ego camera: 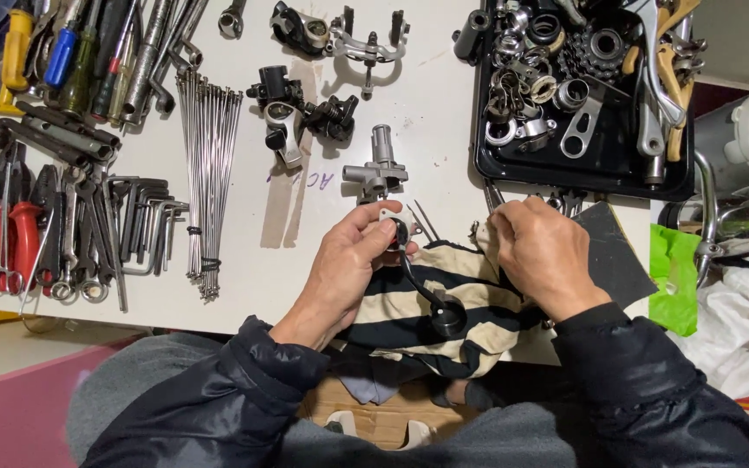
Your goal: The person disassembles a small cylindrical electrical component, removes a black circular part, and uses sandpaper to smooth its edges. They then reassemble the component by inserting the part back into the housing and connecting wires.
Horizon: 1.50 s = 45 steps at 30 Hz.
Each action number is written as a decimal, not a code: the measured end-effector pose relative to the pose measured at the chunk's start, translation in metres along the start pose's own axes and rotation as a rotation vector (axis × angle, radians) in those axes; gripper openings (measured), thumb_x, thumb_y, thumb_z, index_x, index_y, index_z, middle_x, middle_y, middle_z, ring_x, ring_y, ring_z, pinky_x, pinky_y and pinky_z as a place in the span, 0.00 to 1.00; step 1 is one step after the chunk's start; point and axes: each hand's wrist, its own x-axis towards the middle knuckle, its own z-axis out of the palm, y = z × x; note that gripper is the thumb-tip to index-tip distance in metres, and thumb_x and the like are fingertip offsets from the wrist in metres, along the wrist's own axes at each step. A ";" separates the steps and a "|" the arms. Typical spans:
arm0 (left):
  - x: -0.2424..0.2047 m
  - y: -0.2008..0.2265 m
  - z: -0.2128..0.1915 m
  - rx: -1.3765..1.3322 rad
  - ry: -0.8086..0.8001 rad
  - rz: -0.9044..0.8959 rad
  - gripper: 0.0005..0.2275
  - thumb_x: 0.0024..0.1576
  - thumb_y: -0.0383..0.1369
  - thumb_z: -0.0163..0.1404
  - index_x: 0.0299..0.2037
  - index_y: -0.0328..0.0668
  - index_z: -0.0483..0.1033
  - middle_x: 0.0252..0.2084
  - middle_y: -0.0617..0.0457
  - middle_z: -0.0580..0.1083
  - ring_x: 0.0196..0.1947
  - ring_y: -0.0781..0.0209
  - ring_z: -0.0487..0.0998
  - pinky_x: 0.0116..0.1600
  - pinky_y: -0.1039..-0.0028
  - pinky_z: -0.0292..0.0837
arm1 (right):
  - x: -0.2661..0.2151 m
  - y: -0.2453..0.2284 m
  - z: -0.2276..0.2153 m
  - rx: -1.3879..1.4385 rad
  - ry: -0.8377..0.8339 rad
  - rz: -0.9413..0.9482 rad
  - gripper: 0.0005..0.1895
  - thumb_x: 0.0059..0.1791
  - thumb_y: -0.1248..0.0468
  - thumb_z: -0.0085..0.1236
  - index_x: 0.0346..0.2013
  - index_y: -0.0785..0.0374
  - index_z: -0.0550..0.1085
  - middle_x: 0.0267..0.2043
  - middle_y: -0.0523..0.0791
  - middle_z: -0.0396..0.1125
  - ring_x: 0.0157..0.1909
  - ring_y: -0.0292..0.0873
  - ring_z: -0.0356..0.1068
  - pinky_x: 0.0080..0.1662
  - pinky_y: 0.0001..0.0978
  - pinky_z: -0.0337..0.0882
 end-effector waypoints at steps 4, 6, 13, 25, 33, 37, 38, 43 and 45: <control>0.003 -0.005 0.004 -0.079 -0.006 -0.008 0.15 0.63 0.27 0.46 0.58 0.27 0.71 0.39 0.37 0.78 0.38 0.49 0.83 0.46 0.65 0.84 | 0.002 0.018 0.022 -0.136 -0.010 0.049 0.07 0.51 0.55 0.57 0.36 0.51 0.80 0.29 0.42 0.68 0.32 0.49 0.75 0.35 0.42 0.76; 0.002 -0.006 0.006 -0.151 -0.006 -0.022 0.15 0.63 0.26 0.46 0.59 0.28 0.71 0.41 0.39 0.78 0.40 0.48 0.83 0.47 0.65 0.83 | 0.003 0.012 0.021 -0.170 -0.010 0.053 0.07 0.49 0.54 0.61 0.35 0.52 0.80 0.28 0.42 0.69 0.32 0.51 0.75 0.35 0.44 0.77; 0.001 -0.005 0.014 -0.266 -0.062 -0.045 0.16 0.63 0.25 0.47 0.61 0.25 0.69 0.42 0.35 0.78 0.39 0.46 0.83 0.46 0.61 0.84 | 0.006 0.001 0.019 -0.218 -0.007 0.076 0.10 0.44 0.54 0.67 0.34 0.54 0.80 0.30 0.43 0.70 0.32 0.53 0.76 0.35 0.48 0.77; 0.004 -0.006 0.019 -0.274 -0.102 -0.001 0.18 0.63 0.25 0.47 0.64 0.27 0.68 0.43 0.38 0.75 0.41 0.46 0.82 0.49 0.60 0.83 | 0.019 -0.010 0.003 0.020 -0.156 0.186 0.13 0.45 0.54 0.65 0.35 0.60 0.82 0.33 0.49 0.72 0.41 0.58 0.76 0.43 0.52 0.76; 0.002 0.026 0.025 -0.203 0.000 -0.105 0.19 0.62 0.30 0.47 0.63 0.35 0.68 0.46 0.42 0.74 0.40 0.52 0.80 0.54 0.69 0.77 | 0.030 -0.045 -0.064 0.457 -0.233 0.524 0.09 0.47 0.58 0.61 0.39 0.57 0.75 0.35 0.41 0.70 0.35 0.40 0.64 0.42 0.35 0.66; 0.003 0.029 0.027 -0.202 -0.003 -0.091 0.19 0.62 0.32 0.46 0.64 0.38 0.67 0.47 0.38 0.76 0.43 0.52 0.80 0.54 0.68 0.76 | 0.022 -0.051 -0.089 0.638 -0.306 0.489 0.12 0.48 0.63 0.59 0.46 0.60 0.75 0.41 0.45 0.73 0.36 0.41 0.66 0.39 0.34 0.68; 0.005 0.027 0.026 -0.142 -0.001 -0.054 0.18 0.63 0.33 0.46 0.63 0.41 0.67 0.44 0.42 0.76 0.41 0.56 0.80 0.43 0.76 0.68 | 0.018 -0.048 -0.089 0.657 -0.280 0.409 0.13 0.48 0.64 0.59 0.46 0.61 0.75 0.43 0.46 0.75 0.39 0.41 0.70 0.42 0.33 0.71; 0.007 0.026 0.029 -0.152 -0.004 0.006 0.17 0.63 0.30 0.46 0.63 0.41 0.68 0.51 0.46 0.77 0.43 0.61 0.80 0.44 0.78 0.76 | 0.005 -0.039 -0.092 0.611 -0.144 0.268 0.12 0.47 0.66 0.60 0.46 0.63 0.76 0.44 0.46 0.76 0.44 0.40 0.74 0.44 0.30 0.73; 0.008 0.026 0.030 -0.130 0.002 0.034 0.16 0.63 0.28 0.46 0.62 0.41 0.69 0.55 0.45 0.76 0.46 0.60 0.79 0.54 0.74 0.77 | 0.002 -0.037 -0.093 0.543 -0.119 0.258 0.14 0.47 0.65 0.61 0.47 0.60 0.79 0.44 0.44 0.76 0.40 0.38 0.72 0.43 0.28 0.71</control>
